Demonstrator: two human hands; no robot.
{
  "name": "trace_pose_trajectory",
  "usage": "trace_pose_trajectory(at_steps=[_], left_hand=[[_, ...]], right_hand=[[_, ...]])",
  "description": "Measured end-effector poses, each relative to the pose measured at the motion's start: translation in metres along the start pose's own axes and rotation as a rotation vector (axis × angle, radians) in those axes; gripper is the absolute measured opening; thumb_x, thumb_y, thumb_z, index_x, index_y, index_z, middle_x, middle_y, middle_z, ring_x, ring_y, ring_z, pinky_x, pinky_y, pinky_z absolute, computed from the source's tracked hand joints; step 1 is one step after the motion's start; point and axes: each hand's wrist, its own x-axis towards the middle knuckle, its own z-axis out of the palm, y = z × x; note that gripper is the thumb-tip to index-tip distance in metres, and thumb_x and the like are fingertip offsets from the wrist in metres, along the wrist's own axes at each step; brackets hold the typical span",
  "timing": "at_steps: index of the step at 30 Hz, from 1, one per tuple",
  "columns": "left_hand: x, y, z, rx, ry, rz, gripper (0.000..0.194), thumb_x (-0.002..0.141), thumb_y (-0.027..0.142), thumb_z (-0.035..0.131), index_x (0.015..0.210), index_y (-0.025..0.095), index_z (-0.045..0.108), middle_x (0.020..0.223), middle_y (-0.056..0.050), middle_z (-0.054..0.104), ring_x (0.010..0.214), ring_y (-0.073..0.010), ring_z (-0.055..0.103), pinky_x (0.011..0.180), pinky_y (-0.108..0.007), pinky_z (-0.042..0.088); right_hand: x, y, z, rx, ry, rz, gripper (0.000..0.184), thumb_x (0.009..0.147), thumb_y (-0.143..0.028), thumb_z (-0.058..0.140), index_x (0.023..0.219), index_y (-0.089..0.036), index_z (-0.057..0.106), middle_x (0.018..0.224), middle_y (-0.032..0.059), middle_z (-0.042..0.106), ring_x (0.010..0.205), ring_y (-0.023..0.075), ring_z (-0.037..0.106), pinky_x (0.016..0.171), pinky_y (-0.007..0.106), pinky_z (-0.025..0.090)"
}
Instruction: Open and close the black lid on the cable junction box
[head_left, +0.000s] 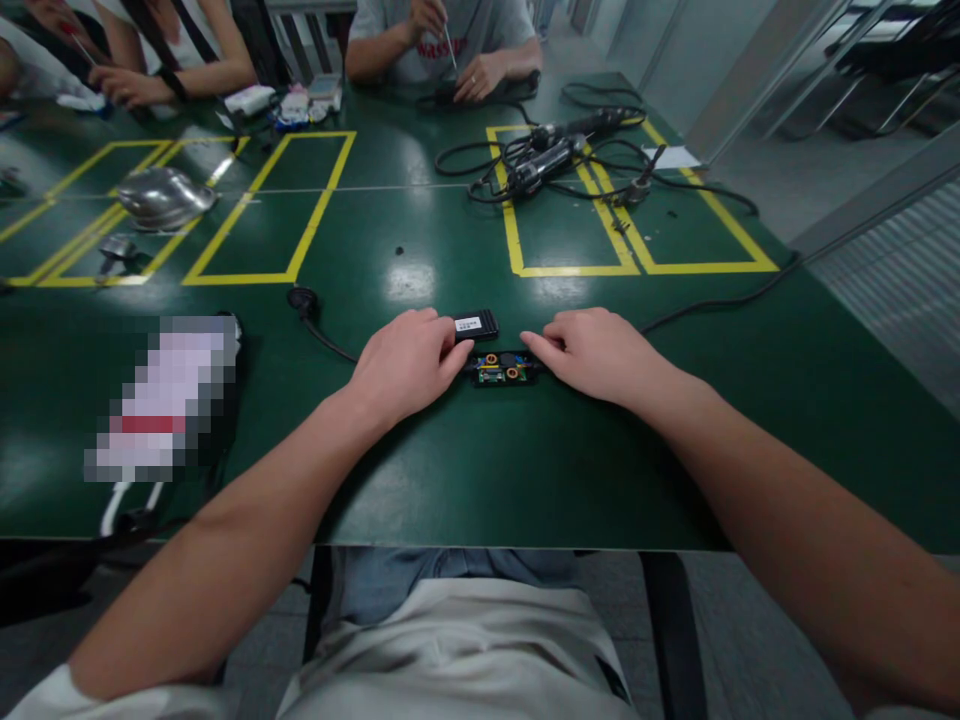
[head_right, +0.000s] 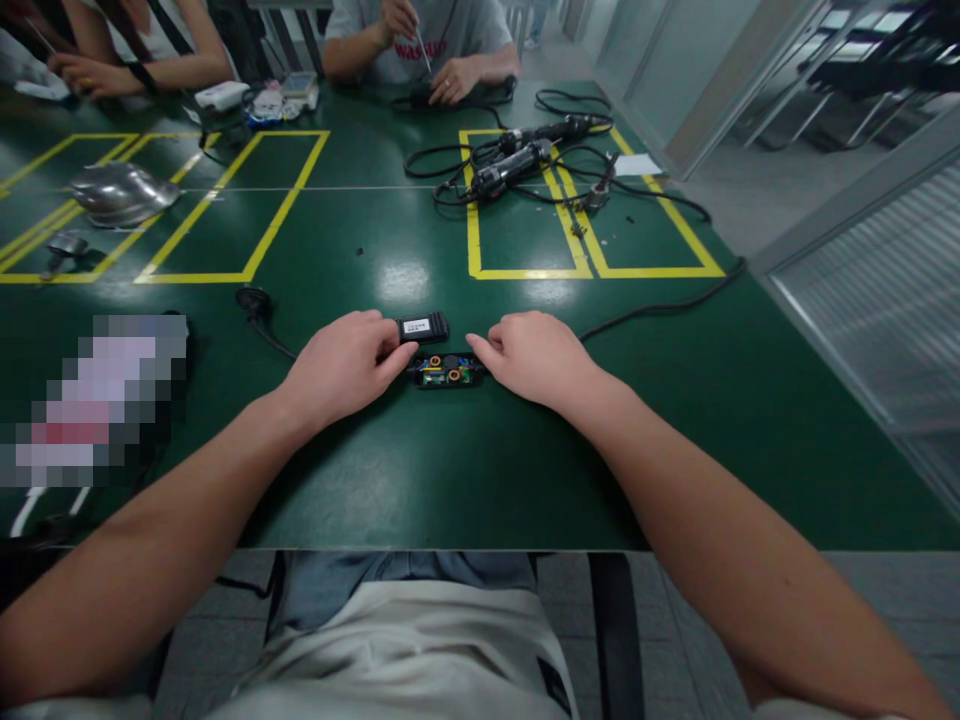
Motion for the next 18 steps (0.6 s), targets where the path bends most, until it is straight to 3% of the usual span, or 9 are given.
trace_pose_trajectory(at_steps=[3, 6, 12, 16, 18], left_hand=[[-0.001, -0.002, 0.002, -0.074, 0.122, -0.015, 0.018, 0.109, 0.035, 0.070, 0.116, 0.020, 0.077, 0.123, -0.015, 0.075, 0.116, -0.0338, 0.071, 0.101, -0.048, 0.059], [0.001, -0.008, 0.005, -0.136, 0.151, 0.032, 0.027, 0.108, 0.031, 0.072, 0.133, 0.022, 0.077, 0.144, -0.014, 0.076, 0.130, -0.0341, 0.068, 0.117, -0.052, 0.054], [0.001, -0.009, 0.002, -0.189, 0.110, 0.016, 0.032, 0.107, 0.029, 0.076, 0.138, 0.023, 0.081, 0.126, -0.010, 0.085, 0.120, -0.0323, 0.072, 0.112, -0.049, 0.056], [-0.005, -0.003, -0.006, -0.248, 0.186, 0.151, 0.032, 0.110, 0.032, 0.071, 0.139, 0.023, 0.082, 0.129, -0.010, 0.084, 0.122, -0.0317, 0.071, 0.113, -0.049, 0.055], [-0.006, -0.003, -0.008, -0.277, 0.148, 0.266, 0.033, 0.110, 0.033, 0.070, 0.139, 0.023, 0.083, 0.132, -0.010, 0.083, 0.122, -0.0310, 0.071, 0.114, -0.049, 0.055]], right_hand=[[0.000, 0.000, 0.001, 0.022, 0.011, -0.010, 0.060, 0.116, -0.057, 0.047, 0.071, -0.024, 0.069, 0.083, 0.0128, 0.075, 0.077, 0.0280, 0.064, 0.070, 0.041, 0.036], [0.000, -0.001, -0.001, 0.047, 0.011, -0.015, 0.058, 0.118, -0.054, 0.043, 0.076, -0.023, 0.071, 0.088, 0.0137, 0.078, 0.081, 0.0287, 0.067, 0.071, 0.040, 0.036], [-0.002, -0.005, -0.005, 0.105, -0.009, 0.024, 0.054, 0.120, -0.051, 0.043, 0.086, -0.023, 0.072, 0.094, 0.0142, 0.081, 0.086, 0.0296, 0.071, 0.075, 0.039, 0.038], [-0.005, -0.004, -0.006, 0.183, 0.038, 0.011, 0.058, 0.123, -0.052, 0.033, 0.096, -0.022, 0.075, 0.099, 0.0138, 0.083, 0.090, 0.0301, 0.073, 0.077, 0.038, 0.040], [-0.005, -0.003, -0.006, 0.215, 0.055, 0.006, 0.060, 0.123, -0.054, 0.029, 0.098, -0.023, 0.074, 0.098, 0.0127, 0.082, 0.089, 0.0296, 0.073, 0.077, 0.038, 0.040]])
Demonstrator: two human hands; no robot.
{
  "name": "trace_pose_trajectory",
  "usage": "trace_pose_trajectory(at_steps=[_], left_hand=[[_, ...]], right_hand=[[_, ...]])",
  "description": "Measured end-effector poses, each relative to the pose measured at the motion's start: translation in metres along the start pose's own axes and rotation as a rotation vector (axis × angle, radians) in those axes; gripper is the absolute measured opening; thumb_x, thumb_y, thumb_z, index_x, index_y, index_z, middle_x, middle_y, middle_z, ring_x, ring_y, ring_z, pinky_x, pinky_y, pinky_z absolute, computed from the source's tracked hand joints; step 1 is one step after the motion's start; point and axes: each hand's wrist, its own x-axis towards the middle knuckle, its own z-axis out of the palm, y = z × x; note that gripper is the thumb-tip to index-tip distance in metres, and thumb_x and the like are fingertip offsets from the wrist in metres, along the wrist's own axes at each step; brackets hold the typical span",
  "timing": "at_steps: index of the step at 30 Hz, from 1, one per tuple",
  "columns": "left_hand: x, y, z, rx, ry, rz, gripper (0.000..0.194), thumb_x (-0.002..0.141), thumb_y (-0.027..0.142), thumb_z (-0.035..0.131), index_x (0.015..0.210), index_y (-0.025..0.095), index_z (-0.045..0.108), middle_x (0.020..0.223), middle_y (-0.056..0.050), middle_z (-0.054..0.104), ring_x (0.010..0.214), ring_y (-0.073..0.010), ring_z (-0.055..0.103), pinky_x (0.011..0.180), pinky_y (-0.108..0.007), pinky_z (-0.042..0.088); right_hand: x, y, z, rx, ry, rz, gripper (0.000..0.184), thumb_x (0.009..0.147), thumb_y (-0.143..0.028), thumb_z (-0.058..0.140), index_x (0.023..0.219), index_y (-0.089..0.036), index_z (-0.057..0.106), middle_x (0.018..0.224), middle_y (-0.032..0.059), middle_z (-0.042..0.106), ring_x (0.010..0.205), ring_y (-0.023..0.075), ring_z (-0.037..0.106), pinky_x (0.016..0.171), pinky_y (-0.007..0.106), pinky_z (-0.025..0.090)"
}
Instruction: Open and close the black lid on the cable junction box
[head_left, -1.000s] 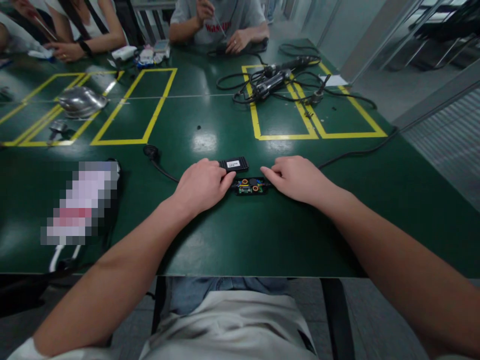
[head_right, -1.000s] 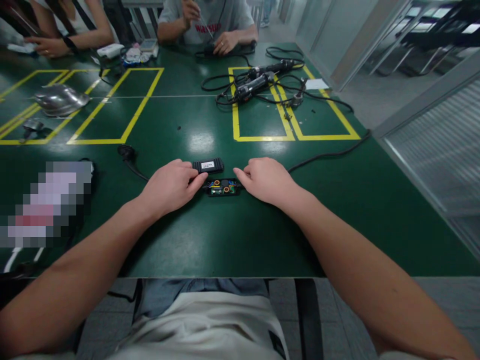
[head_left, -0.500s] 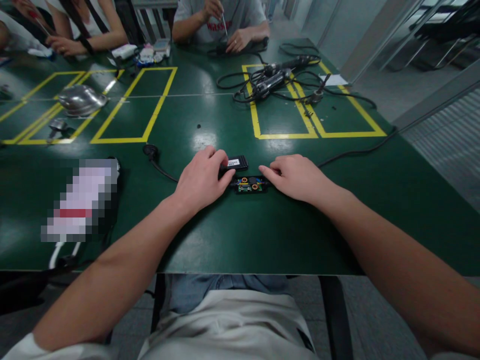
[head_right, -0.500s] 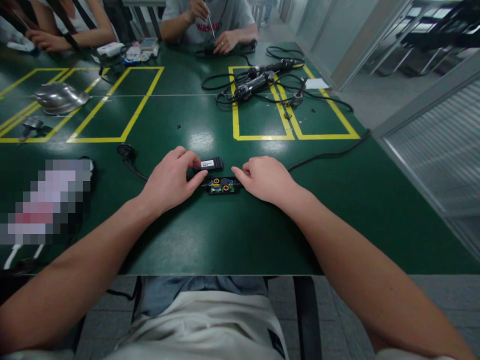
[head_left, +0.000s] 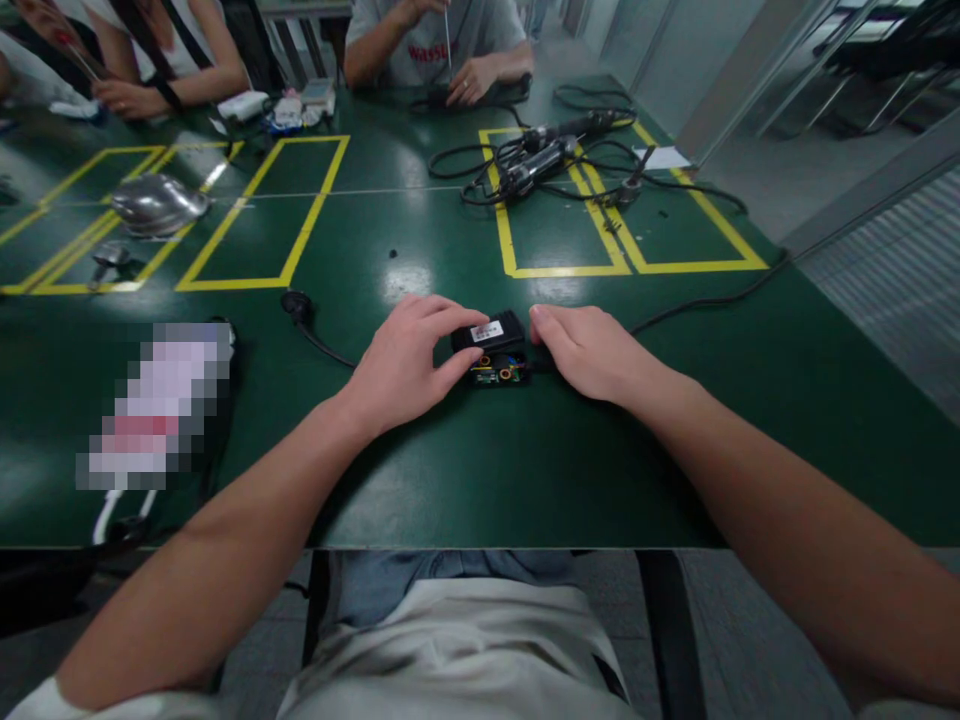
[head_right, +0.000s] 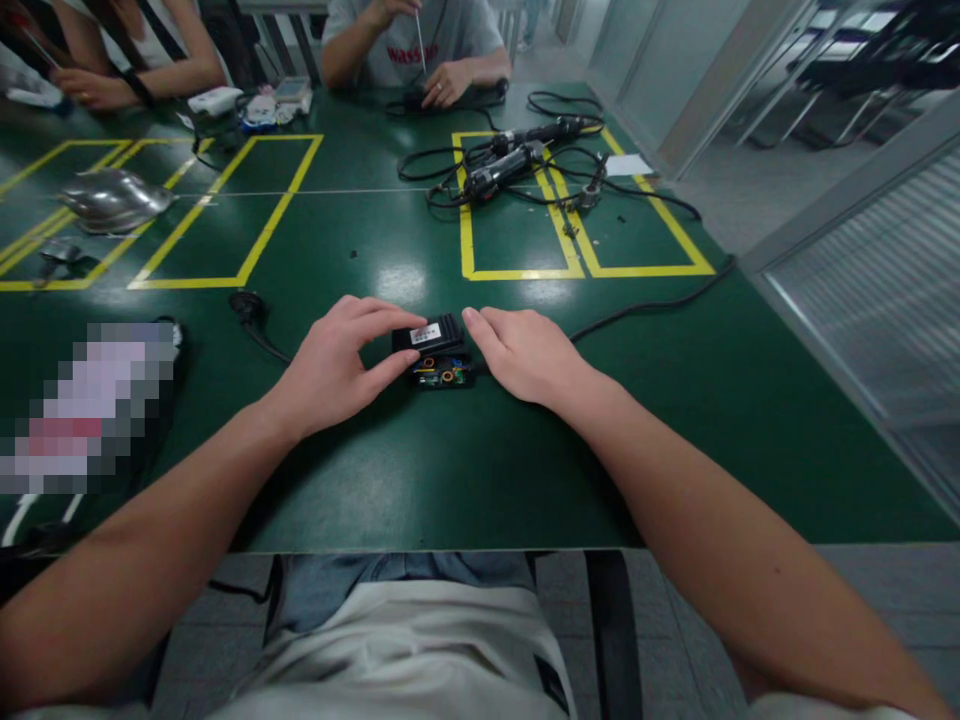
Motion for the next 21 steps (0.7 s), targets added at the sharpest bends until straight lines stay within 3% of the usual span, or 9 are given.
trace_pose_trajectory(at_steps=[5, 10, 16, 21], left_hand=[[-0.0005, -0.0034, 0.0002, -0.054, -0.222, 0.160, 0.034, 0.111, 0.030, 0.070, 0.142, 0.023, 0.083, 0.135, -0.011, 0.082, 0.121, -0.0290, 0.073, 0.113, -0.048, 0.055], [-0.0009, -0.0012, 0.0043, -0.059, -0.205, 0.129, 0.034, 0.111, 0.028, 0.069, 0.142, 0.021, 0.081, 0.135, -0.012, 0.081, 0.125, -0.0303, 0.073, 0.115, -0.049, 0.055], [-0.0011, 0.0043, 0.0071, -0.109, -0.146, 0.006, 0.042, 0.108, 0.027, 0.071, 0.149, 0.020, 0.073, 0.135, -0.010, 0.083, 0.121, -0.0291, 0.075, 0.115, -0.048, 0.057], [0.0015, 0.0055, 0.0054, -0.108, -0.083, -0.133, 0.038, 0.110, 0.028, 0.068, 0.146, 0.020, 0.073, 0.128, -0.010, 0.084, 0.113, -0.0272, 0.076, 0.110, -0.045, 0.060]], right_hand=[[0.0004, -0.0005, 0.0000, -0.025, -0.010, 0.006, 0.056, 0.122, -0.057, 0.034, 0.095, -0.023, 0.069, 0.097, 0.0127, 0.080, 0.087, 0.0293, 0.071, 0.075, 0.038, 0.038], [0.0013, -0.0017, -0.0006, -0.053, -0.039, 0.012, 0.053, 0.121, -0.057, 0.038, 0.094, -0.023, 0.068, 0.096, 0.0131, 0.080, 0.089, 0.0295, 0.072, 0.076, 0.038, 0.038], [0.0011, 0.0023, -0.0004, -0.034, -0.035, -0.023, 0.056, 0.121, -0.053, 0.034, 0.094, -0.022, 0.072, 0.098, 0.0142, 0.082, 0.088, 0.0287, 0.071, 0.076, 0.038, 0.039], [0.0013, 0.0028, 0.0005, -0.040, -0.027, -0.028, 0.057, 0.122, -0.052, 0.034, 0.096, -0.021, 0.075, 0.097, 0.0136, 0.081, 0.086, 0.0285, 0.070, 0.076, 0.038, 0.039]])
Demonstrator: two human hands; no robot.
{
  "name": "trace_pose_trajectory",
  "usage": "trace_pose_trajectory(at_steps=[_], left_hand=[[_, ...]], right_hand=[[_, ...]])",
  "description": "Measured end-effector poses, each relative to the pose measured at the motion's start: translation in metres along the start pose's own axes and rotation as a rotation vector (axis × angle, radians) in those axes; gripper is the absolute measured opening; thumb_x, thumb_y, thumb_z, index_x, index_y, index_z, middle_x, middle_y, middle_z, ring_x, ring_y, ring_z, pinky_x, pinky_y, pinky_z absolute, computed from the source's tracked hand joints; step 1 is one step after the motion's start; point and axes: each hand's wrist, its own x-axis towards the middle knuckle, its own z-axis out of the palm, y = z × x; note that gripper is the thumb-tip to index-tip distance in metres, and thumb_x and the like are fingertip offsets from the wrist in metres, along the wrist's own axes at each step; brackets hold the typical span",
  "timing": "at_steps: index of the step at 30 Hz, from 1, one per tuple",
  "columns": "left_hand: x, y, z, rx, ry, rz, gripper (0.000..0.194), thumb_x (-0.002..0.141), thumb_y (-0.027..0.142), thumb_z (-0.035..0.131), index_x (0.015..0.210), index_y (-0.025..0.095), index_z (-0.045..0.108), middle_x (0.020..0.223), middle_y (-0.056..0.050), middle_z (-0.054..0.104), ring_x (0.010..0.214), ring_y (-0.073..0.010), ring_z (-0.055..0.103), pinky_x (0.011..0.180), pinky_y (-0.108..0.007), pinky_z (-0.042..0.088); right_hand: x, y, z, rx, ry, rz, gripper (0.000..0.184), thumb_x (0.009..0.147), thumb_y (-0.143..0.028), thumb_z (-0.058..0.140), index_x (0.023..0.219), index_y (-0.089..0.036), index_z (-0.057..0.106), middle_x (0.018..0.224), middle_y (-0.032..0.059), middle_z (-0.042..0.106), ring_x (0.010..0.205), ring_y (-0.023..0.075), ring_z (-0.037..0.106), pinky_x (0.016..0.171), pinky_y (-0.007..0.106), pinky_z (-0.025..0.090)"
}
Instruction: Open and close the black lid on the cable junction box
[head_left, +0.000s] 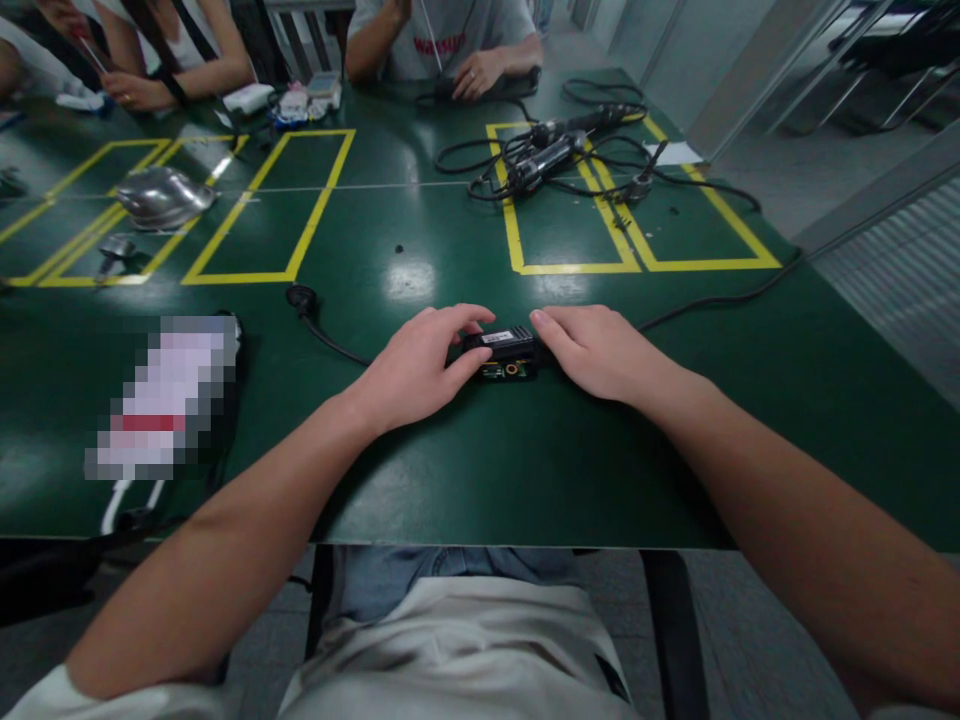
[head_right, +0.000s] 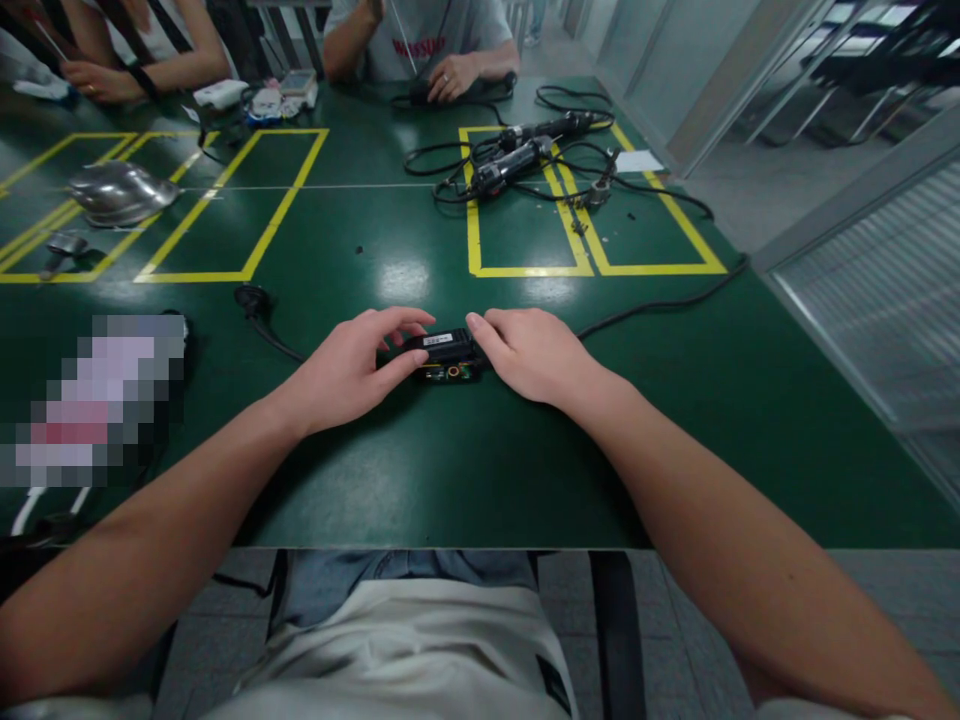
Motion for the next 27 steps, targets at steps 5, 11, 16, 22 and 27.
trace_pose_trajectory(at_steps=[5, 11, 16, 22, 27], left_hand=[[0.004, -0.007, 0.000, 0.162, 0.072, -0.121, 0.032, 0.106, 0.023, 0.070, 0.137, 0.019, 0.078, 0.125, -0.011, 0.083, 0.120, -0.0310, 0.074, 0.115, -0.049, 0.058], [0.004, -0.011, 0.000, 0.238, 0.099, -0.110, 0.023, 0.110, 0.029, 0.065, 0.125, 0.021, 0.080, 0.126, -0.012, 0.079, 0.115, -0.0294, 0.071, 0.110, -0.048, 0.059], [0.005, -0.007, -0.003, 0.446, -0.010, -0.159, 0.047, 0.117, 0.040, 0.052, 0.089, 0.019, 0.084, 0.094, -0.014, 0.074, 0.101, -0.0331, 0.067, 0.096, -0.049, 0.058], [0.007, -0.011, -0.002, 0.489, -0.075, -0.147, 0.062, 0.118, 0.045, 0.044, 0.079, 0.020, 0.084, 0.079, -0.012, 0.067, 0.084, -0.0304, 0.061, 0.088, -0.050, 0.057], [0.005, -0.021, 0.001, 0.377, 0.022, -0.099, 0.064, 0.116, 0.053, 0.047, 0.069, 0.023, 0.077, 0.072, -0.010, 0.059, 0.082, -0.0307, 0.058, 0.088, -0.053, 0.058]], right_hand=[[0.001, -0.003, 0.001, -0.070, -0.012, 0.003, 0.055, 0.121, -0.048, 0.038, 0.093, -0.021, 0.076, 0.095, 0.0138, 0.080, 0.085, 0.0286, 0.070, 0.077, 0.038, 0.040], [0.002, -0.005, 0.000, -0.172, -0.058, -0.018, 0.058, 0.120, -0.046, 0.040, 0.084, -0.020, 0.077, 0.095, 0.0144, 0.079, 0.083, 0.0278, 0.067, 0.075, 0.039, 0.039], [0.004, -0.003, 0.002, -0.214, -0.062, -0.027, 0.060, 0.119, -0.052, 0.046, 0.079, -0.021, 0.076, 0.094, 0.0132, 0.078, 0.080, 0.0262, 0.064, 0.072, 0.039, 0.035], [0.004, -0.002, 0.003, -0.183, -0.035, -0.007, 0.060, 0.118, -0.053, 0.049, 0.071, -0.022, 0.071, 0.088, 0.0125, 0.075, 0.078, 0.0262, 0.064, 0.071, 0.040, 0.033], [0.003, -0.001, 0.002, -0.168, 0.008, -0.040, 0.062, 0.116, -0.056, 0.048, 0.067, -0.024, 0.067, 0.082, 0.0119, 0.073, 0.075, 0.0264, 0.063, 0.071, 0.041, 0.036]])
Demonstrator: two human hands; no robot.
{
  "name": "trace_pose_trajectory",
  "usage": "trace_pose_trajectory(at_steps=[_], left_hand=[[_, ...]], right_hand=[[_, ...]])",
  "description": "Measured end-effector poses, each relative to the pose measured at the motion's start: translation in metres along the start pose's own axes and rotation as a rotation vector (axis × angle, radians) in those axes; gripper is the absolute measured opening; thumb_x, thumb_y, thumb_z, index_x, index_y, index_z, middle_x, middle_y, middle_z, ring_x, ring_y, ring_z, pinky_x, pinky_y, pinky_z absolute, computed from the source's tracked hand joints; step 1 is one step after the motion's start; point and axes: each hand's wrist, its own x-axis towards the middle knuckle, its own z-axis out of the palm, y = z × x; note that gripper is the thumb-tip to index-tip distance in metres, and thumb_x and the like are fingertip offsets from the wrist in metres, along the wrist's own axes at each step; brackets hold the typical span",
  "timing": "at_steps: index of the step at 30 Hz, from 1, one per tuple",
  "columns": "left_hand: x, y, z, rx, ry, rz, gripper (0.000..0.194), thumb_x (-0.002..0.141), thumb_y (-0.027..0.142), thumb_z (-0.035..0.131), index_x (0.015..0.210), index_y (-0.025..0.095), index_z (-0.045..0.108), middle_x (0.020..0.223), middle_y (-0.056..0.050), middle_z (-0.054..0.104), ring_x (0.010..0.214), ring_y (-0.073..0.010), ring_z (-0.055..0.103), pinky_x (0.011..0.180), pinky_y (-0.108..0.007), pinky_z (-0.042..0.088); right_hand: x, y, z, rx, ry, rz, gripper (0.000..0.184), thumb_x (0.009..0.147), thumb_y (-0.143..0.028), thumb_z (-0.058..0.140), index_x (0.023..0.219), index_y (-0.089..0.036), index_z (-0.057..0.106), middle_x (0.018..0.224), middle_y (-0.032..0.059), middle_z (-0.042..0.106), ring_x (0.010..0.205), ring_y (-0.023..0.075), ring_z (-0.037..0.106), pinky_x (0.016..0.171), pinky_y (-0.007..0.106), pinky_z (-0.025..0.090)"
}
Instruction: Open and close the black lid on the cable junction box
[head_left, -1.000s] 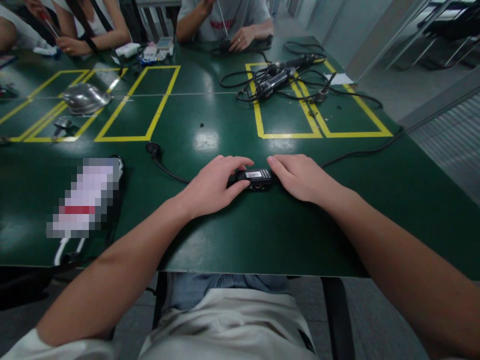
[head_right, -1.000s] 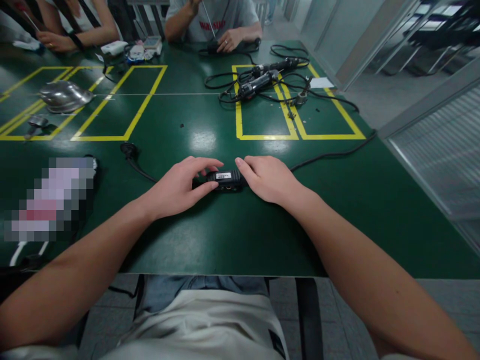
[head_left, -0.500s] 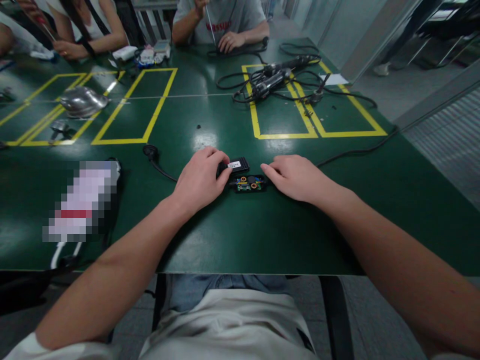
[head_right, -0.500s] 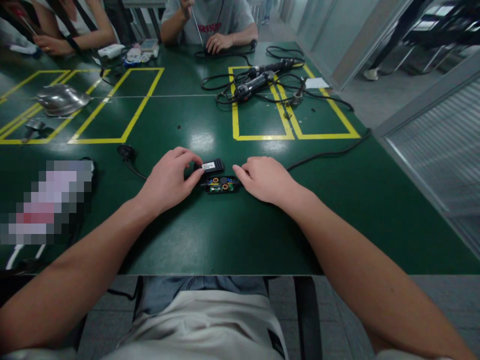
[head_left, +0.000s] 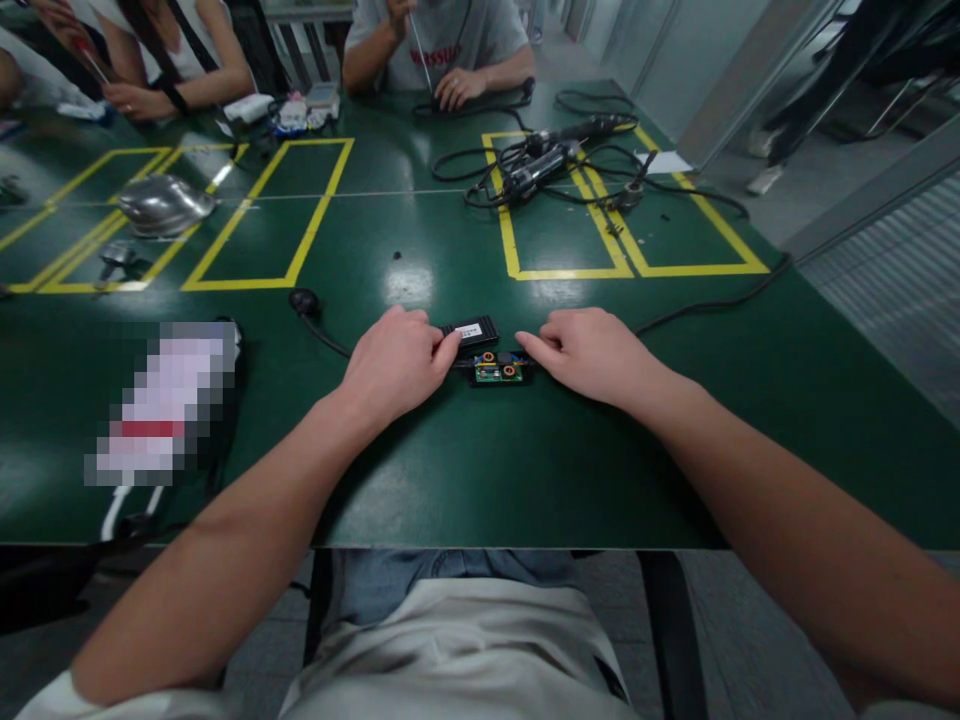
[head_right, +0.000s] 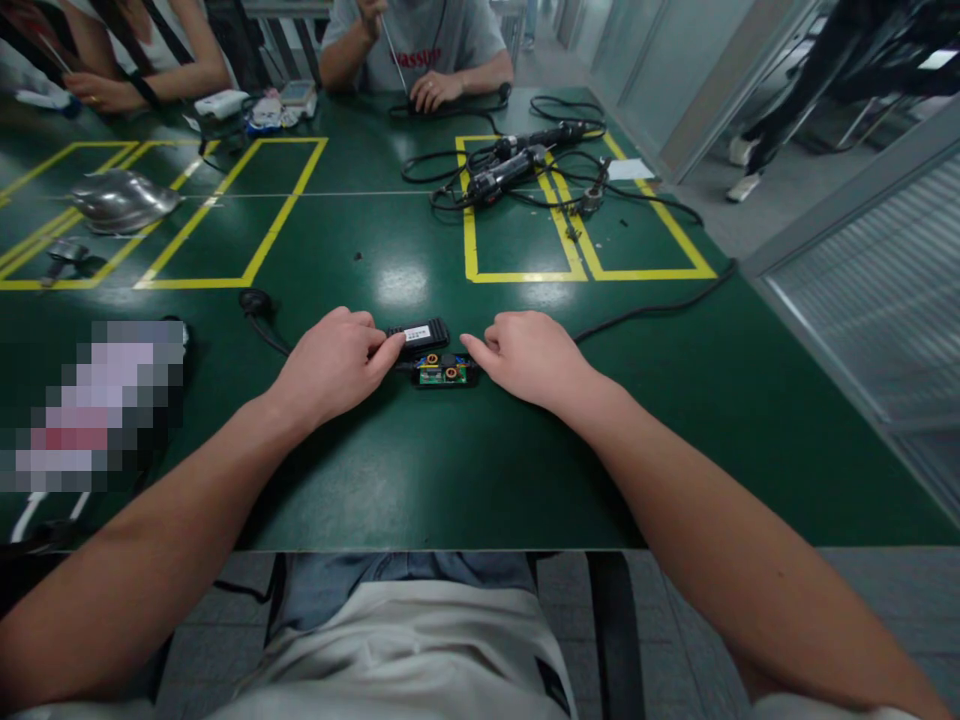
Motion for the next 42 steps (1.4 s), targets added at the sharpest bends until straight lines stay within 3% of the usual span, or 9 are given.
trace_pose_trajectory(at_steps=[3, 6, 9, 11, 15, 19, 24, 36, 42], left_hand=[[-0.002, 0.002, 0.001, -0.047, 0.006, -0.018, 0.050, 0.114, 0.047, 0.056, 0.075, 0.022, 0.075, 0.082, -0.012, 0.065, 0.091, -0.0338, 0.063, 0.093, -0.055, 0.058], [-0.003, 0.007, -0.001, -0.064, 0.060, -0.076, 0.023, 0.110, 0.038, 0.068, 0.105, 0.018, 0.078, 0.113, -0.017, 0.073, 0.111, -0.0367, 0.068, 0.101, -0.053, 0.058], [-0.002, 0.006, -0.002, -0.114, 0.066, -0.052, 0.032, 0.109, 0.036, 0.074, 0.135, 0.017, 0.075, 0.137, -0.018, 0.076, 0.128, -0.0369, 0.068, 0.114, -0.053, 0.056], [0.000, 0.003, -0.001, -0.159, 0.026, -0.028, 0.037, 0.109, 0.034, 0.074, 0.143, 0.019, 0.075, 0.139, -0.015, 0.080, 0.130, -0.0354, 0.070, 0.117, -0.053, 0.055], [0.001, 0.001, -0.002, -0.200, 0.048, 0.028, 0.035, 0.110, 0.031, 0.072, 0.143, 0.021, 0.079, 0.137, -0.012, 0.085, 0.127, -0.0330, 0.074, 0.116, -0.052, 0.056], [-0.003, 0.009, -0.008, -0.258, 0.112, 0.212, 0.036, 0.114, 0.037, 0.066, 0.144, 0.023, 0.079, 0.139, -0.011, 0.085, 0.127, -0.0313, 0.074, 0.119, -0.052, 0.054], [-0.007, 0.012, -0.011, -0.275, -0.011, 0.363, 0.035, 0.112, 0.033, 0.063, 0.136, 0.021, 0.084, 0.130, -0.012, 0.086, 0.121, -0.0305, 0.076, 0.114, -0.050, 0.057], [-0.006, 0.013, -0.010, -0.206, -0.048, 0.377, 0.033, 0.108, 0.031, 0.076, 0.138, 0.021, 0.084, 0.129, -0.013, 0.084, 0.121, -0.0326, 0.073, 0.112, -0.050, 0.057], [-0.007, 0.013, -0.012, -0.219, -0.074, 0.334, 0.031, 0.108, 0.032, 0.074, 0.136, 0.022, 0.084, 0.125, -0.012, 0.082, 0.120, -0.0320, 0.073, 0.111, -0.049, 0.057]], right_hand=[[0.001, 0.003, 0.000, -0.018, 0.009, -0.016, 0.063, 0.116, -0.058, 0.047, 0.067, -0.024, 0.066, 0.080, 0.0116, 0.073, 0.072, 0.0261, 0.061, 0.070, 0.042, 0.037], [0.001, 0.005, 0.001, -0.026, 0.007, -0.007, 0.063, 0.115, -0.060, 0.047, 0.068, -0.024, 0.067, 0.079, 0.0116, 0.073, 0.072, 0.0260, 0.061, 0.069, 0.041, 0.037], [0.001, 0.004, 0.000, -0.019, -0.004, 0.004, 0.062, 0.116, -0.059, 0.048, 0.069, -0.024, 0.067, 0.080, 0.0117, 0.074, 0.073, 0.0265, 0.061, 0.070, 0.041, 0.036], [0.000, 0.003, 0.000, -0.002, -0.012, 0.008, 0.061, 0.117, -0.057, 0.047, 0.070, -0.024, 0.068, 0.082, 0.0121, 0.074, 0.075, 0.0270, 0.062, 0.071, 0.041, 0.036], [0.000, 0.002, 0.000, 0.058, 0.014, 0.027, 0.061, 0.120, -0.052, 0.043, 0.075, -0.023, 0.071, 0.086, 0.0125, 0.076, 0.080, 0.0278, 0.066, 0.074, 0.039, 0.037], [-0.001, 0.003, 0.001, 0.108, 0.039, 0.059, 0.060, 0.121, -0.049, 0.040, 0.081, -0.022, 0.076, 0.088, 0.0132, 0.079, 0.083, 0.0294, 0.069, 0.076, 0.039, 0.040], [-0.001, 0.001, 0.000, 0.127, 0.031, 0.072, 0.062, 0.121, -0.047, 0.033, 0.081, -0.022, 0.073, 0.086, 0.0130, 0.078, 0.081, 0.0289, 0.069, 0.077, 0.040, 0.040], [0.000, 0.001, -0.001, 0.108, 0.007, 0.061, 0.060, 0.119, -0.054, 0.038, 0.084, -0.022, 0.075, 0.092, 0.0151, 0.081, 0.085, 0.0304, 0.071, 0.077, 0.040, 0.040], [0.000, 0.001, 0.001, 0.097, -0.001, 0.070, 0.058, 0.119, -0.055, 0.041, 0.083, -0.023, 0.073, 0.093, 0.0140, 0.080, 0.086, 0.0294, 0.071, 0.077, 0.039, 0.040]])
